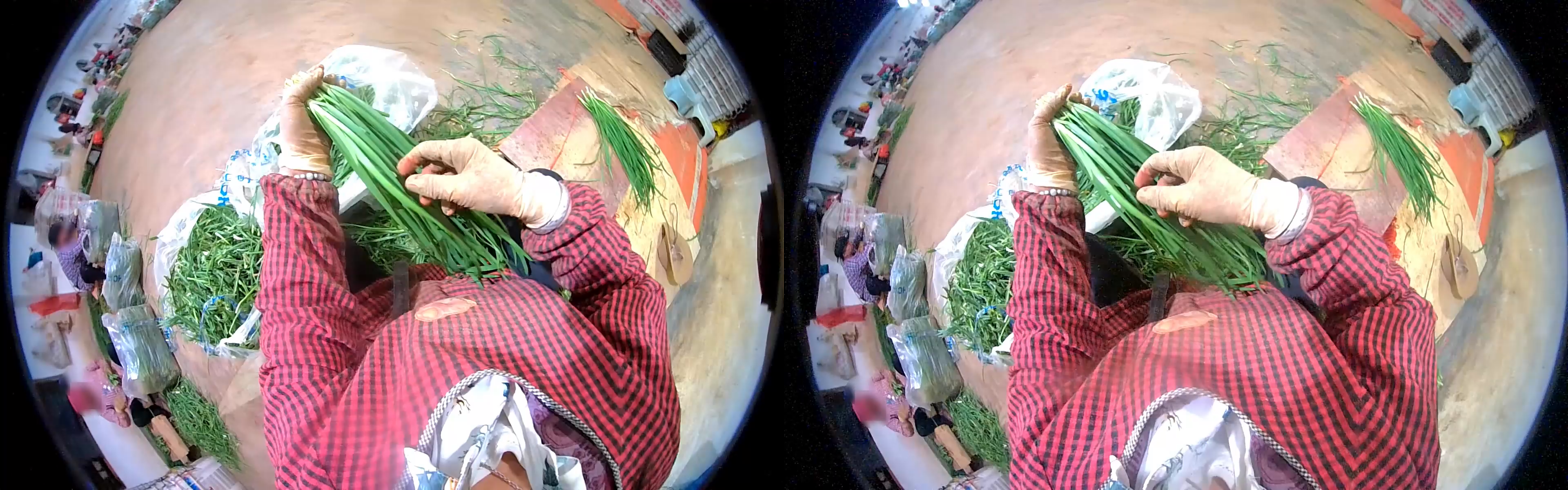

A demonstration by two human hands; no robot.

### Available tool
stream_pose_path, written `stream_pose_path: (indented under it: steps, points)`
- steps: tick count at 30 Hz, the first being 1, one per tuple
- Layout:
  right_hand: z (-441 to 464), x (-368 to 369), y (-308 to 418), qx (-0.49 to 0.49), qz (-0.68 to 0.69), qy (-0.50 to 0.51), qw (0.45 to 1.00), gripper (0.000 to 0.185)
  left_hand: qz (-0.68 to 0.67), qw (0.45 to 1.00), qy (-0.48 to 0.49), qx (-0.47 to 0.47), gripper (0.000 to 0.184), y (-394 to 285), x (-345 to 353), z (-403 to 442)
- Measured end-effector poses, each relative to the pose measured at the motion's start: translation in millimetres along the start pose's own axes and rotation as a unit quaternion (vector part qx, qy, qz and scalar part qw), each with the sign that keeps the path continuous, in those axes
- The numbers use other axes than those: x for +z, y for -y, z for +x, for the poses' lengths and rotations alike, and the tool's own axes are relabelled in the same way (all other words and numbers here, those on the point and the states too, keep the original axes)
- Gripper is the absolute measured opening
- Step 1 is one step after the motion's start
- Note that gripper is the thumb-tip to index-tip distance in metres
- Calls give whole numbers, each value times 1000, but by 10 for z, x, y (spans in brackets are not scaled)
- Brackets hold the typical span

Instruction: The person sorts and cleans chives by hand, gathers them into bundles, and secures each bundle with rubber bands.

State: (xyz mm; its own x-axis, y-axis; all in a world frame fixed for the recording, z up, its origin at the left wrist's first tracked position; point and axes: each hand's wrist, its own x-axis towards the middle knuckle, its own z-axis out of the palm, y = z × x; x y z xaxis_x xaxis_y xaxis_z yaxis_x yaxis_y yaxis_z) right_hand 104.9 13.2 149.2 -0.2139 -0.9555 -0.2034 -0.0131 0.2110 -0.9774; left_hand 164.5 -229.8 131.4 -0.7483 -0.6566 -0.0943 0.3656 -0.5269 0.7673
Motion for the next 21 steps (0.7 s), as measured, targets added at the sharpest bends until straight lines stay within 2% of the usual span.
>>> stream_pose_path:
  steps: [1, 3, 5, 7, 9, 10, 11, 13, 15, 16, 17, 19, 21]
  points:
    - [49, 46, -43, -20, -14, -21, 999, 26, 0, 1000, -4, 12, 19, -27, 30, -65]
    - [195, 99, -195, -160, -160, -100, 969, 25, 12, 1000, 11, 21, 19, -89, 74, -135]
    - [219, 169, -60, -161, -201, -115, 959, 23, -9, 1000, -7, 26, 19, -127, 98, -143]
    - [268, 207, -6, -165, -241, -129, 948, 21, -21, 998, 17, 50, 21, -188, 35, -104]
    - [258, 174, -86, -209, -218, -103, 948, 16, 9, 997, 11, 82, 22, -285, -59, -81]
    - [188, 130, -79, -155, -227, -23, 961, 16, 39, 994, 5, 106, 24, -347, -112, -78]
    - [149, 57, -90, -107, -298, 87, 945, 16, 40, 993, 3, 109, 24, -409, -176, -80]
    - [57, -64, -160, -52, -447, 131, 883, 18, 25, 993, -1, 117, 23, -506, -260, -123]
    - [119, -108, -240, -69, -272, -53, 958, 17, 22, 993, 6, 116, 26, -500, -274, -162]
    - [156, -86, -92, -38, -106, -100, 989, 18, 38, 994, 15, 98, 28, -446, -211, -199]
    - [180, -45, 113, -69, -116, -132, 982, 19, 54, 995, 23, 79, 30, -401, -159, -247]
    - [326, 103, 278, -242, -162, -166, 942, 22, 69, 995, 40, 65, 33, -281, -24, -324]
    - [527, 234, 302, -308, -234, -203, 900, 26, 68, 994, 60, 63, 30, -146, 76, -337]
